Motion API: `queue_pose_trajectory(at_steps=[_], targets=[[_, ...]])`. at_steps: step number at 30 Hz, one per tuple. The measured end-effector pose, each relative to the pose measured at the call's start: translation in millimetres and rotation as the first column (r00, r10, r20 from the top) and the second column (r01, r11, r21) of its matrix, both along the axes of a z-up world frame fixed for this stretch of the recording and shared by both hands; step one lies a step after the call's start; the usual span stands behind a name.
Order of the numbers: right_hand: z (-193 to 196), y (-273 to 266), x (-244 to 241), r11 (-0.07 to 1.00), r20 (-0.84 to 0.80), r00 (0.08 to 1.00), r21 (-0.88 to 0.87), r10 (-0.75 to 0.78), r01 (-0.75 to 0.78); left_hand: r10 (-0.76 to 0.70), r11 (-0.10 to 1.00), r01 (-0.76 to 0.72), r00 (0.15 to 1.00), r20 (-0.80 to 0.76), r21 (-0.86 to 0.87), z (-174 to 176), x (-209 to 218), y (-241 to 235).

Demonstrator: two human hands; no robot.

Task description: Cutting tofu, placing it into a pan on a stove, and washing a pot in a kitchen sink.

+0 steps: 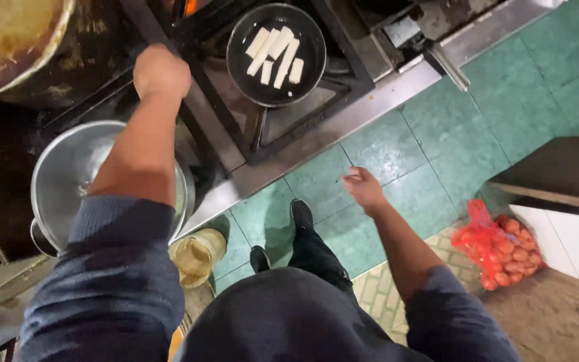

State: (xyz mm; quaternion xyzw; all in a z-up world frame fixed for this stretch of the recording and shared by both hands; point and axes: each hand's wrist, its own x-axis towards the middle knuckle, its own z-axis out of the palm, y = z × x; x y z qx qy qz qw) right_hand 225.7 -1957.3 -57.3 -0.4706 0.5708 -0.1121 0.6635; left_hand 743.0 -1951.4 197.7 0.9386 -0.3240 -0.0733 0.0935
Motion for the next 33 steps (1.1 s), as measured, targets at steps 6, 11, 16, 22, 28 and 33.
queue_pose_trajectory(at_steps=[6,11,16,22,28,33], targets=[[-19,18,114,0.936,0.293,0.934,0.219,0.207,-0.276,-0.050,0.997,0.051,0.999,-0.016,0.049,36,-33,36],[-26,48,165,0.799,0.466,0.881,0.559,-0.081,-0.222,-0.113,0.988,0.114,0.994,-0.015,0.107,89,-70,87],[5,51,189,0.795,0.482,0.817,0.605,-0.316,-0.049,-0.248,0.938,0.253,0.967,-0.048,0.237,129,-112,138],[-30,68,194,0.823,0.478,0.797,0.567,-0.370,0.042,-0.251,0.906,0.294,0.952,-0.175,0.303,130,-144,147],[-22,69,189,0.829,0.392,0.881,0.559,-0.265,0.000,-0.339,0.881,0.359,0.933,-0.119,0.308,106,-147,151],[-45,84,189,0.842,0.365,0.872,0.532,-0.325,0.092,-0.380,0.868,0.387,0.921,-0.084,0.311,99,-153,154]])
